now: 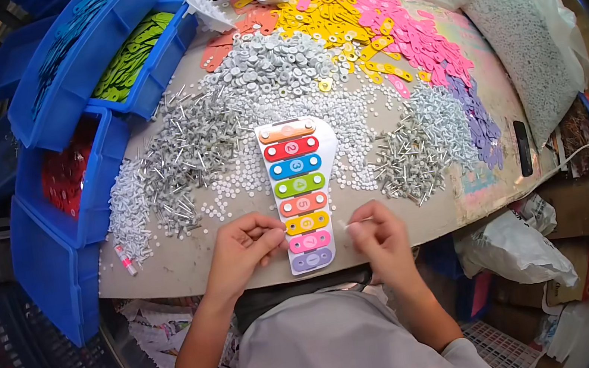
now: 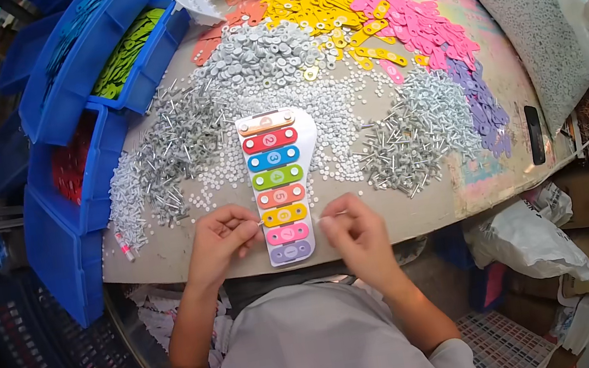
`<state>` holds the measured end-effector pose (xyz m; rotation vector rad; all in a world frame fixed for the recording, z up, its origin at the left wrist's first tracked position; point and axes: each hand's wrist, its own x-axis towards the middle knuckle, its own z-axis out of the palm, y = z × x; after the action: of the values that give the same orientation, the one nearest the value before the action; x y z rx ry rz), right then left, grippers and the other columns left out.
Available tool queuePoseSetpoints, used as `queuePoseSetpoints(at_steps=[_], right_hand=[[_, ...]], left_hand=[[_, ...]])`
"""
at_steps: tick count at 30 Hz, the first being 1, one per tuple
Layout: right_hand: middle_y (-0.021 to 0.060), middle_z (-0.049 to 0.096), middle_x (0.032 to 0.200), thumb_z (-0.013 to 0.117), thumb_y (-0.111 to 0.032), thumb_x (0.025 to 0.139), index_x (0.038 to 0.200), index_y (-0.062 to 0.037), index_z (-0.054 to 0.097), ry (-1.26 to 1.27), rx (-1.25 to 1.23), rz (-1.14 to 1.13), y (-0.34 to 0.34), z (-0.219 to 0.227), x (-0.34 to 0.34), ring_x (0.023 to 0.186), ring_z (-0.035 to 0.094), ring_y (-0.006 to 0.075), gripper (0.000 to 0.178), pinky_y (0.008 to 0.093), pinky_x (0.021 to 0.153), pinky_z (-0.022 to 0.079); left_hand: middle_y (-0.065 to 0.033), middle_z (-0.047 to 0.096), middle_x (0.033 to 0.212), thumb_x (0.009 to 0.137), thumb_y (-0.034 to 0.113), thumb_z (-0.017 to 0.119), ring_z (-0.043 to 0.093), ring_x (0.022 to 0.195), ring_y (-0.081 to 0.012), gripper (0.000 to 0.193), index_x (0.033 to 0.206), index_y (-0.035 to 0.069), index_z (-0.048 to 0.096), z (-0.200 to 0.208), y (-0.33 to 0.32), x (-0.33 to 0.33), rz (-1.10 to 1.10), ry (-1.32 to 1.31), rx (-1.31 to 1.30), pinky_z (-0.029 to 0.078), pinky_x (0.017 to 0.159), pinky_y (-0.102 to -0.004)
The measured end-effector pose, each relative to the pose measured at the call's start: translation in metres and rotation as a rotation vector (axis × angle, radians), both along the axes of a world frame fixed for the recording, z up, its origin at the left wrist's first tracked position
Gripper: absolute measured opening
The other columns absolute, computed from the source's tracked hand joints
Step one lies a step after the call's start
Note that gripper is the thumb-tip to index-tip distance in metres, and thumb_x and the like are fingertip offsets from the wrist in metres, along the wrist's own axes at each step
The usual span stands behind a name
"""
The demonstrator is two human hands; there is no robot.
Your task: Assembling a toy xylophone by placing colorful keys and plastic pins onto a white base frame.
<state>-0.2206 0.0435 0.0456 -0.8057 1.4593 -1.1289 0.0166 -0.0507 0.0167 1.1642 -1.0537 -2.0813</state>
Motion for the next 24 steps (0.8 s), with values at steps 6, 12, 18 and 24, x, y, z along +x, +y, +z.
queuePoseSetpoints(at_steps=[6,12,18,24], right_hand=[[-0.0080,0.052,0.067,0.062,-0.012,0.104,0.102,-0.0029,0.059,-0.025,0.040,0.044,-0.011,-0.017,0.012,0.063,0.042,-0.0008,0.009,0.0200,0.057,0.031],[-0.0088,0.051,0.061,0.065,-0.016,0.103,0.101,-0.0036,0.059,0.071,0.040,0.032,-0.014,-0.025,0.014,0.057,0.036,-0.0015,0.014,0.0228,0.052,0.025],[-0.0056,0.053,0.057,0.069,-0.021,0.102,0.108,-0.0048,0.053,-0.079,0.133,0.036,-0.021,-0.035,0.004,0.053,0.040,-0.0008,0.023,0.0227,0.048,0.025],[-0.0040,0.054,0.056,0.070,-0.023,0.101,0.110,-0.0056,0.052,-0.095,0.285,0.138,-0.035,-0.023,0.000,0.045,0.041,0.0025,0.027,0.0230,0.042,0.025]], left_hand=[[-0.0044,0.071,0.082,0.097,0.005,0.072,0.061,0.066,-0.0050,0.010,0.104,-0.002,0.070,-0.003,-0.002,-0.009,-0.008,0.028,0.005,0.044,0.053,-0.0175],[-0.0031,0.072,0.081,0.098,0.010,0.072,0.062,0.071,-0.0028,0.031,0.124,-0.002,0.061,-0.013,0.003,-0.017,-0.001,0.017,-0.124,0.044,0.062,-0.0171],[-0.0092,0.075,0.083,0.097,0.018,0.075,0.068,0.080,-0.0062,0.067,0.147,-0.003,0.036,-0.007,-0.006,-0.017,-0.139,-0.164,-0.139,0.049,0.071,-0.0207],[-0.0135,0.076,0.091,0.097,0.020,0.075,0.072,0.081,-0.0121,0.066,0.145,-0.006,0.038,-0.005,-0.023,-0.019,-0.253,-0.141,-0.072,0.053,0.072,-0.0250]])
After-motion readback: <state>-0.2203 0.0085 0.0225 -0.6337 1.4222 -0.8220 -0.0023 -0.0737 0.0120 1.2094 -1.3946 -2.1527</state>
